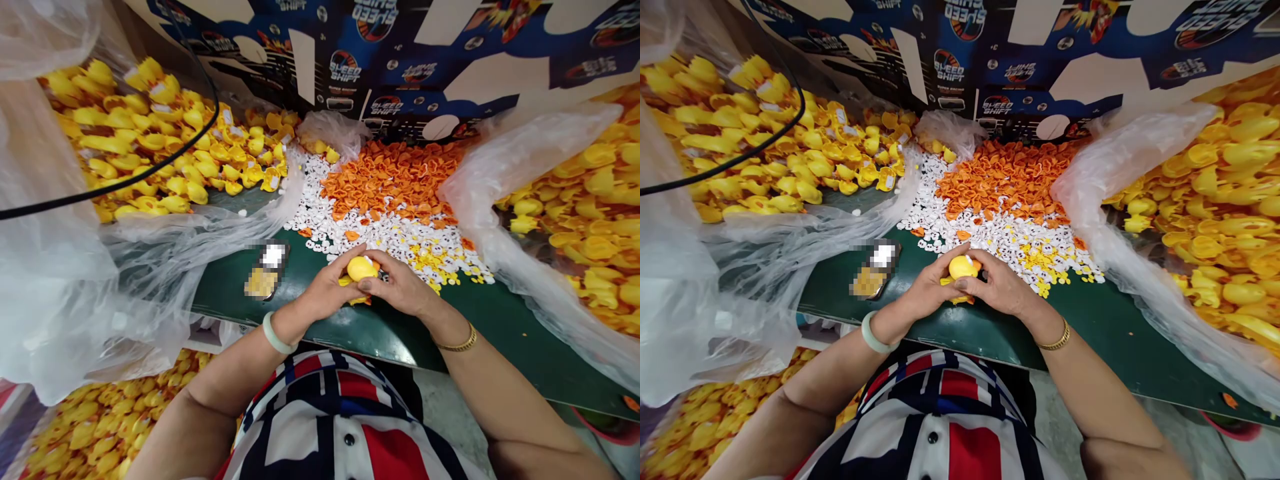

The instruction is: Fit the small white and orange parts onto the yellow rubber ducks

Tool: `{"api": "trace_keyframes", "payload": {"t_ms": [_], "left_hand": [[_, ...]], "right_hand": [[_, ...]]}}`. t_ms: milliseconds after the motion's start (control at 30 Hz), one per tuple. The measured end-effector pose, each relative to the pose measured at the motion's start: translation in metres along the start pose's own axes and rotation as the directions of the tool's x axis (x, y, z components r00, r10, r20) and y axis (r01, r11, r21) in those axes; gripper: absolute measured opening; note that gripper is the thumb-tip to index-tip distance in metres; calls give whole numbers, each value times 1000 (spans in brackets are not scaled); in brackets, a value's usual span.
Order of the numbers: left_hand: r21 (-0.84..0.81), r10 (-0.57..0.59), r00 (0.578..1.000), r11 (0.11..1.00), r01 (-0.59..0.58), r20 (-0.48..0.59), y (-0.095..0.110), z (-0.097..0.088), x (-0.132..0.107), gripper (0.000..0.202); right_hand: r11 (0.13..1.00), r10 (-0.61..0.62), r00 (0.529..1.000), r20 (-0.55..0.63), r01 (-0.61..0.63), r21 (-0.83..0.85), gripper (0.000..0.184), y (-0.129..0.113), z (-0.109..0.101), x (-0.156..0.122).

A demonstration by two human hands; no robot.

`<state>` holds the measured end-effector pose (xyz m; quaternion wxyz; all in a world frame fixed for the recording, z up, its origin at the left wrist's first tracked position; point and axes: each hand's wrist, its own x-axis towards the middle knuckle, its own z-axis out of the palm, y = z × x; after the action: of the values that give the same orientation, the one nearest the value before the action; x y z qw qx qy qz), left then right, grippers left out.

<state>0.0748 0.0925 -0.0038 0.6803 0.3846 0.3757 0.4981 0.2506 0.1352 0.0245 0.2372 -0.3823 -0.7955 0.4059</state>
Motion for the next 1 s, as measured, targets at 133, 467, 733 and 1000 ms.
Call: {"api": "trace_keyframes", "payload": {"t_ms": [133, 467, 733, 1000], "left_hand": [[58, 51, 998, 997, -53, 28, 3, 0, -4, 67], [-314, 44, 985, 945, -96, -169, 6, 3, 7, 68], [-262, 45, 984, 961, -90, -173, 2, 2, 9, 73], [-51, 100, 962, 992, -116, -253, 10, 3, 5, 59]], "right_hand": [[999, -30, 993, -111, 32, 18, 38, 1, 9, -3], [970, -72, 987, -146, 104, 220, 94, 20, 26, -3], [997, -71, 982, -177, 62, -53, 67, 16, 33, -3], [875, -292, 919, -264, 145, -462, 59, 12, 33, -3]]}}
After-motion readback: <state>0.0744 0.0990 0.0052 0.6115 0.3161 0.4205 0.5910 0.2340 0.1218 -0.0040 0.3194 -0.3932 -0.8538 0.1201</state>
